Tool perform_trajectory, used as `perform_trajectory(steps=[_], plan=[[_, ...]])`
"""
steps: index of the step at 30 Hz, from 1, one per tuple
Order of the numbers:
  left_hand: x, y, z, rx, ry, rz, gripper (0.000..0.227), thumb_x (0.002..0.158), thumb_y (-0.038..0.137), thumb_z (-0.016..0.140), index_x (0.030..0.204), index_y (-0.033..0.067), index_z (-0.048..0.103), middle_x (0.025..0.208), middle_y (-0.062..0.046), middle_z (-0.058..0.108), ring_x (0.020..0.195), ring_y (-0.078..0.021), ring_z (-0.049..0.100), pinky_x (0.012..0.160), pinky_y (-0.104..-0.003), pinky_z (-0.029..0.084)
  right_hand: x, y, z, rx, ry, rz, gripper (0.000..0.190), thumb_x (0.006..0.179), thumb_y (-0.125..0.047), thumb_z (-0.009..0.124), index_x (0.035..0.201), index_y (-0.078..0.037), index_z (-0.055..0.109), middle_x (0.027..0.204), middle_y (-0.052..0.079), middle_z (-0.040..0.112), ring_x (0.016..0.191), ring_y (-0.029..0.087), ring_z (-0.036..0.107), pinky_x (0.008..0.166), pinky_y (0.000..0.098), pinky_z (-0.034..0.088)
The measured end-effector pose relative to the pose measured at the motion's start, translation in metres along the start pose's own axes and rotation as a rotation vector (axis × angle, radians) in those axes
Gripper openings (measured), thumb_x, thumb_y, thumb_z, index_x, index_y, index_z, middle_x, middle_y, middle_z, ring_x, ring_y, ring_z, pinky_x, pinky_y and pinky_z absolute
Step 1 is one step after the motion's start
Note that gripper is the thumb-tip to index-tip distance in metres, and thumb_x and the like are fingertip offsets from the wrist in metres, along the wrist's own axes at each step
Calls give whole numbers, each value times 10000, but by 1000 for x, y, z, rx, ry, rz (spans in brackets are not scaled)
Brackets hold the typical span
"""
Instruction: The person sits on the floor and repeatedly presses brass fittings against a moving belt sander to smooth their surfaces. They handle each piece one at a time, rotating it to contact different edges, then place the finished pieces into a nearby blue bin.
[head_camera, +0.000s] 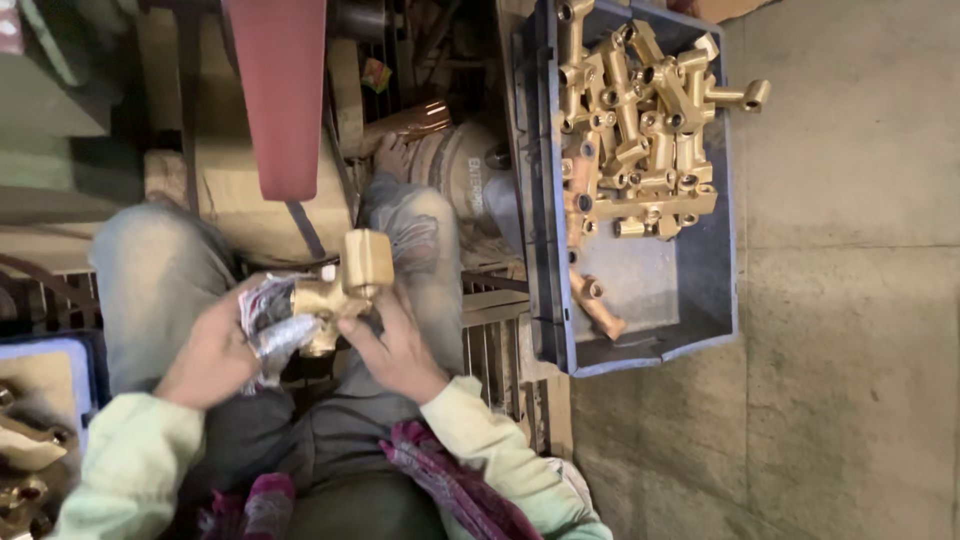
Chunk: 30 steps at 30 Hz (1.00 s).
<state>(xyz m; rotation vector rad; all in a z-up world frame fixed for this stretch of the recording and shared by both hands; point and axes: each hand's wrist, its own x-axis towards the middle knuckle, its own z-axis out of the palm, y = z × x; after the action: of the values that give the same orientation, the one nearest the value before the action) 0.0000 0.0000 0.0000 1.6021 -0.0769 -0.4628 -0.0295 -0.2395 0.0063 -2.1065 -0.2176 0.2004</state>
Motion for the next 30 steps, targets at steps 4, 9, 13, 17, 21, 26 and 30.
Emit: perform_trajectory(steps=[4, 9, 13, 17, 21, 26, 30], plan=[[54, 1, -17, 44, -30, -60, 486, 828, -43, 620, 1308, 32, 626, 1050, -119, 756, 930, -193, 699, 800, -332, 538, 56, 11, -10, 25, -53, 162, 725, 1033, -491, 561, 1558, -41, 346, 1435, 256, 548, 1353, 455, 551, 1135, 483, 430], [85, -2, -11, -143, 18, -280, 264, 964, 12, 610, 1221, -6, 667, 976, -147, 751, 810, -159, 712, 710, -322, 560, 106, 15, -18, 50, -105, 67, 625, 1055, -424, 550, 1528, -39, 416, 1395, 260, 623, 1318, 410, 593, 1107, 472, 452], [86, -13, -3, -367, 89, -239, 313, 926, -29, 602, 1238, -10, 624, 1031, -102, 727, 829, -162, 715, 749, -316, 602, 114, 15, -18, -9, -124, 79, 600, 1040, -396, 574, 1507, -42, 443, 1348, 246, 654, 1282, 409, 624, 1077, 453, 477], [87, -21, -2, -408, 118, -225, 370, 881, -90, 587, 1241, -16, 624, 1037, -98, 727, 824, -166, 717, 742, -319, 602, 120, 14, -20, 9, -153, 107, 555, 1043, -378, 589, 1474, -44, 489, 1319, 224, 682, 1255, 380, 663, 1065, 428, 501], [87, -18, 0, -437, 154, -316, 301, 931, -59, 616, 1228, -12, 638, 973, -104, 726, 776, -163, 697, 692, -318, 580, 124, 10, -20, 31, -169, 116, 558, 1051, -375, 583, 1489, -42, 487, 1326, 217, 680, 1269, 357, 658, 1080, 420, 494], [89, -13, -2, -410, 143, -267, 221, 930, -1, 642, 1149, -22, 659, 911, -92, 730, 750, -145, 700, 666, -303, 583, 128, 12, -19, 46, -180, 142, 568, 1044, -399, 575, 1475, -33, 513, 1330, 203, 694, 1278, 332, 669, 1085, 398, 499], [90, -10, -1, -416, 161, -321, 189, 944, 58, 683, 1118, -14, 668, 845, -87, 717, 688, -143, 674, 615, -302, 561, 130, 16, -19, 88, -203, 156, 580, 1059, -409, 569, 1472, -4, 524, 1362, 201, 679, 1303, 299, 652, 1112, 385, 480]])
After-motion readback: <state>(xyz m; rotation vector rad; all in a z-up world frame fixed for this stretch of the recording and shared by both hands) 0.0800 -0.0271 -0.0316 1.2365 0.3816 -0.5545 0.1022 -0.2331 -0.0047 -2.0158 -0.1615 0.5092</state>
